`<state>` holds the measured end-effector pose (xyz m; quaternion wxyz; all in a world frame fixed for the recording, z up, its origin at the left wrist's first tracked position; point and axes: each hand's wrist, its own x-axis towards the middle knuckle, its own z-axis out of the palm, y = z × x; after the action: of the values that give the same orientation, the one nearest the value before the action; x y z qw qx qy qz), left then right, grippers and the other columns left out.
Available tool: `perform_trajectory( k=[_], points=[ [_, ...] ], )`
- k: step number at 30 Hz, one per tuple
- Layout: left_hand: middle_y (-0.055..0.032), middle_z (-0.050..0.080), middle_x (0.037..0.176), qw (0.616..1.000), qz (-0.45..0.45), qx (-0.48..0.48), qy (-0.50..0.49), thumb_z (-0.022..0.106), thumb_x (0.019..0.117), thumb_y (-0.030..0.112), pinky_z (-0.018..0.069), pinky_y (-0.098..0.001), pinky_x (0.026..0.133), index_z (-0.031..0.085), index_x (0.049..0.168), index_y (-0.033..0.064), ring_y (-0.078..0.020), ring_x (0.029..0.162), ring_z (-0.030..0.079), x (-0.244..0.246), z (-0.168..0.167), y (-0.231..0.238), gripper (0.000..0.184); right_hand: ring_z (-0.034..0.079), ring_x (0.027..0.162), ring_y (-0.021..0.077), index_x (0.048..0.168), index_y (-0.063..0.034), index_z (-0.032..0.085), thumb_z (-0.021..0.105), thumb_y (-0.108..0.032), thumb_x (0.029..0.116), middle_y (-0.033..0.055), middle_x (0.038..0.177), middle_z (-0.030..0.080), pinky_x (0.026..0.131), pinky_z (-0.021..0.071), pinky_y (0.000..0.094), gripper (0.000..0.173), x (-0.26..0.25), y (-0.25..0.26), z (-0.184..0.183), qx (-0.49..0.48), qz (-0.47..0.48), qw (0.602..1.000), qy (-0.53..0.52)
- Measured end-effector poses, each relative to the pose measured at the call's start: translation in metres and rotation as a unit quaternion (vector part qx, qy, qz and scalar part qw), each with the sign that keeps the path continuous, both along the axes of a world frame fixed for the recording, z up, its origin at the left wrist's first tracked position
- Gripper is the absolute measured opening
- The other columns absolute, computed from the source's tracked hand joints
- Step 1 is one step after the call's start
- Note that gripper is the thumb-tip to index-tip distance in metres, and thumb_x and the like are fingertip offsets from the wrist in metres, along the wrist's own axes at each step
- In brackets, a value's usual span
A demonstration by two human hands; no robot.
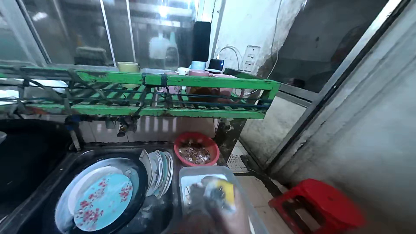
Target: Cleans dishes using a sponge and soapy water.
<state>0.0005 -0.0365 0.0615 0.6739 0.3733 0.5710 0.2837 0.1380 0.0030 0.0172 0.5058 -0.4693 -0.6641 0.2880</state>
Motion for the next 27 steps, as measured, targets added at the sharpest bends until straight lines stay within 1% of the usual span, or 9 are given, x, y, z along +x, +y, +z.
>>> perform_trajectory(
  k=[2, 7, 12, 14, 16, 18, 21, 24, 27],
  points=[
    [-0.0011, 0.059, 0.087, 0.999, -0.007, 0.04, -0.009, 0.054, 0.0969, -0.003, 0.0501, -0.0279, 0.073, 0.058, 0.11, 0.0006, -0.0082, 0.077, 0.057, -0.004, -0.017, 0.006, 0.014, 0.065, 0.111, 0.0118, 0.131, 0.0208, 0.049, 0.081, -0.021, 0.0767, 0.0232, 0.119, 0.067, 0.1, 0.0514, 0.0253, 0.075, -0.004, 0.0, -0.008, 0.044, 0.012, 0.999, 0.015],
    [-0.0203, 0.051, 0.141, 0.994, 0.019, 0.081, -0.071, 0.053, 0.0869, -0.011, 0.0501, -0.0388, 0.095, 0.025, 0.158, 0.0029, -0.0203, 0.115, 0.058, -0.001, -0.016, -0.005, 0.078, 0.064, 0.112, 0.0355, 0.151, 0.0071, 0.035, 0.077, -0.008, 0.0835, 0.0298, 0.129, 0.059, 0.095, 0.0532, 0.0534, 0.081, 0.029, 0.057, -0.014, -0.156, -0.156, 0.972, 0.083],
    [0.0012, 0.06, 0.09, 0.997, -0.027, 0.04, -0.068, 0.053, 0.0967, -0.005, 0.0526, -0.0268, 0.075, 0.054, 0.117, 0.0043, -0.0067, 0.079, 0.059, -0.009, -0.019, 0.009, 0.023, 0.064, 0.114, 0.0079, 0.13, 0.018, 0.053, 0.082, -0.027, 0.0774, 0.0208, 0.121, 0.067, 0.101, 0.0507, 0.0243, 0.075, -0.002, -0.001, 0.001, 0.066, 0.046, 0.997, 0.011],
    [-0.0065, 0.058, 0.104, 0.997, -0.052, 0.059, -0.017, 0.054, 0.0944, -0.006, 0.0499, -0.0303, 0.079, 0.046, 0.134, 0.0005, -0.0108, 0.088, 0.057, -0.011, -0.014, 0.008, 0.041, 0.064, 0.113, 0.008, 0.133, 0.0201, 0.046, 0.084, -0.021, 0.0747, 0.0227, 0.122, 0.066, 0.1, 0.0513, 0.0232, 0.081, 0.0, 0.009, -0.009, 0.048, 0.0, 0.998, 0.03],
    [-0.0191, 0.053, 0.134, 0.996, -0.052, 0.07, -0.007, 0.053, 0.088, -0.009, 0.0496, -0.0375, 0.089, 0.022, 0.159, 0.0052, -0.0193, 0.107, 0.058, -0.014, -0.013, 0.002, 0.079, 0.066, 0.111, 0.0259, 0.147, 0.0133, 0.034, 0.081, -0.012, 0.0805, 0.0279, 0.127, 0.061, 0.096, 0.0555, 0.0418, 0.086, 0.017, 0.037, -0.014, -0.088, -0.109, 0.987, 0.078],
    [-0.0211, 0.046, 0.149, 0.994, -0.056, 0.082, -0.036, 0.052, 0.0844, -0.012, 0.0499, -0.0413, 0.097, 0.016, 0.162, 0.0115, -0.0228, 0.121, 0.057, -0.016, -0.012, 0.001, 0.089, 0.065, 0.107, 0.0296, 0.151, 0.0052, 0.032, 0.078, -0.012, 0.082, 0.0258, 0.127, 0.06, 0.091, 0.0561, 0.0482, 0.085, 0.034, 0.054, -0.013, -0.146, -0.151, 0.972, 0.108],
    [-0.012, 0.059, 0.122, 0.995, -0.071, 0.049, -0.058, 0.053, 0.091, -0.006, 0.0524, -0.0349, 0.086, 0.037, 0.15, 0.005, -0.0147, 0.101, 0.061, -0.02, -0.014, 0.006, 0.063, 0.067, 0.105, 0.0189, 0.138, 0.0164, 0.044, 0.083, -0.011, 0.0757, 0.0236, 0.118, 0.066, 0.094, 0.057, 0.0351, 0.078, 0.016, 0.013, 0.008, -0.032, -0.054, 0.998, 0.024],
    [-0.0005, 0.059, 0.089, 0.989, -0.131, 0.054, 0.028, 0.057, 0.0992, 0.003, 0.0494, -0.0275, 0.071, 0.059, 0.114, 0.0015, -0.007, 0.076, 0.055, -0.022, -0.003, 0.009, 0.015, 0.064, 0.115, 0.0126, 0.127, 0.0177, 0.055, 0.084, -0.026, 0.0756, 0.0233, 0.12, 0.068, 0.104, 0.0496, 0.027, 0.073, -0.004, -0.006, 0.009, 0.118, 0.06, 0.991, -0.03],
    [-0.0052, 0.053, 0.087, 0.985, -0.141, 0.062, 0.083, 0.055, 0.0958, 0.001, 0.0468, -0.0327, 0.068, 0.053, 0.113, 0.0006, -0.013, 0.074, 0.052, -0.023, -0.007, 0.006, 0.017, 0.067, 0.108, 0.0218, 0.142, 0.0173, 0.039, 0.083, -0.013, 0.0759, 0.0274, 0.123, 0.063, 0.095, 0.0558, 0.0369, 0.085, 0.014, 0.022, -0.002, -0.024, -0.09, 0.995, 0.035]
  ],
)
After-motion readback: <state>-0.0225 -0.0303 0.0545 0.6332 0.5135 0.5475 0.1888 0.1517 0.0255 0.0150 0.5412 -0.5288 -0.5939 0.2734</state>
